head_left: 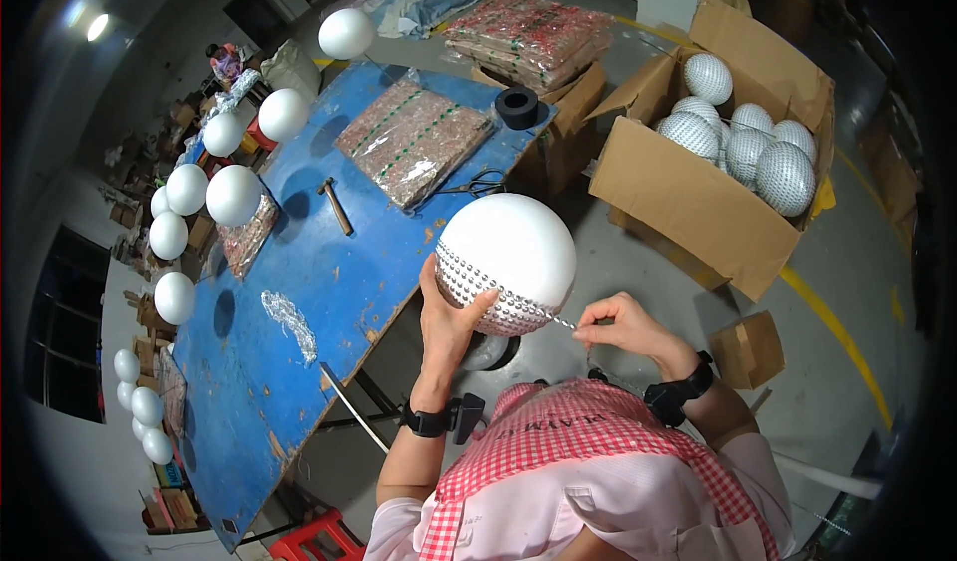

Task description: The person wraps a string of beads around a white sphere, pressing them into the surface to create rows. After completing a row, they use a pair of scissors to cut the string and repeat the process.

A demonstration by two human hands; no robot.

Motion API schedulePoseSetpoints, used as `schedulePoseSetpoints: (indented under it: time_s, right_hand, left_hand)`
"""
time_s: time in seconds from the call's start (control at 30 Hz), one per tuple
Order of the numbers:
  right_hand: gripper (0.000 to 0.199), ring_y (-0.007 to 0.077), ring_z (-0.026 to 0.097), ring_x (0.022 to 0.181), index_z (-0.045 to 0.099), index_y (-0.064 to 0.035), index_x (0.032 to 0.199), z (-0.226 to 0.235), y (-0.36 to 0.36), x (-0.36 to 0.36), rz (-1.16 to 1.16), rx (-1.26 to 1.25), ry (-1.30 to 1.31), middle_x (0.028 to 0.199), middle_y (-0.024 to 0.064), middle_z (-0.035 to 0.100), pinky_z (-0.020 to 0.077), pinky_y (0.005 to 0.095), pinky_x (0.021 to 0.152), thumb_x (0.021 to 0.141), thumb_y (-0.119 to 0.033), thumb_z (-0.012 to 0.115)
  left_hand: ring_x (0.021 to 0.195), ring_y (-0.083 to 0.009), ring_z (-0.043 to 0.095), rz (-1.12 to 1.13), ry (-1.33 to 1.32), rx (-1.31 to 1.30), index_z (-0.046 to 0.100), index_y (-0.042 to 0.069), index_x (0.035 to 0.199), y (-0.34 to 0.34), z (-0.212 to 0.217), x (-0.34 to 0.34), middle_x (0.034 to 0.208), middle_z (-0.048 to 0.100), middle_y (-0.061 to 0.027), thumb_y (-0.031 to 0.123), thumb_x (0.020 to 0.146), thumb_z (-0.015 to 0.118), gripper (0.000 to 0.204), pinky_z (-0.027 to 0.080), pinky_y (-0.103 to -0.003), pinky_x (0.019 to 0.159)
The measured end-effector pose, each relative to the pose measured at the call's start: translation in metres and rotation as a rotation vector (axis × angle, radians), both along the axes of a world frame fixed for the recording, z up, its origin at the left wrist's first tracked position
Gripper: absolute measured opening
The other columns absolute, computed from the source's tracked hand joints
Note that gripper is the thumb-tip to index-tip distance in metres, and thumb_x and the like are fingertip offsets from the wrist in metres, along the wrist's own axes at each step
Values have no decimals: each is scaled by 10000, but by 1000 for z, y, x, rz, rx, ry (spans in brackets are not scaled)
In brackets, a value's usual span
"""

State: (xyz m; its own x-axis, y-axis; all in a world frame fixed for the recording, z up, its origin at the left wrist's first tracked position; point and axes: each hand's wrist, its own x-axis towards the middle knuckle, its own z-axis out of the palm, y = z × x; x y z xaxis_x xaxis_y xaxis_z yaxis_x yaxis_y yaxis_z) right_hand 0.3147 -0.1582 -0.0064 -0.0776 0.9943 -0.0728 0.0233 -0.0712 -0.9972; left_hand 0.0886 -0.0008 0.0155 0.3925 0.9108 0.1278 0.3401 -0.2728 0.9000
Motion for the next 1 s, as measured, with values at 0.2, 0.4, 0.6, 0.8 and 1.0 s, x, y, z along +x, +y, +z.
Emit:
schedulePoseSetpoints:
  time_s: [0.2,0.4,0.6,0.8,1.0]
  right_hand:
    - [189,54,558,636,679,-13,784,-34,11,1,-63,-88,-5,670,0,642,417,225,572,860,-186,689]
    - [184,62,556,645,663,-5,785,-51,21,3,-94,-52,62,692,4,633,427,223,583,863,-168,699]
    - [151,70,566,664,662,-4,805,-48,24,1,-62,-60,123,721,3,635,440,221,607,855,-141,701]
    - [140,82,585,681,658,1,801,-48,21,2,-87,-37,96,736,14,646,460,235,614,864,-122,679]
    - [207,111,606,677,646,13,848,-45,17,4,4,-256,-154,737,36,654,486,245,629,921,-171,588]
  left_hand:
    - [1187,-331,509,11,-115,-108,292,-37,1384,0,-2,-3,1315,452,-257,370,699,821,956,438,-403,989]
    - [1202,-295,480,64,132,119,300,-8,1369,-2,-4,-4,1280,462,-201,276,802,762,785,413,-389,1014]
    - [1225,-326,478,-26,-77,-68,313,-33,1403,5,-15,-9,1384,407,-227,374,764,775,887,407,-407,1015]
    - [1302,-331,422,-70,20,-53,202,-11,1470,-3,-9,-2,1439,345,-264,332,698,835,1056,389,-407,1052]
    - [1319,-364,387,-85,-108,-120,158,15,1493,-14,4,1,1437,323,-284,316,754,793,1020,438,-389,1008]
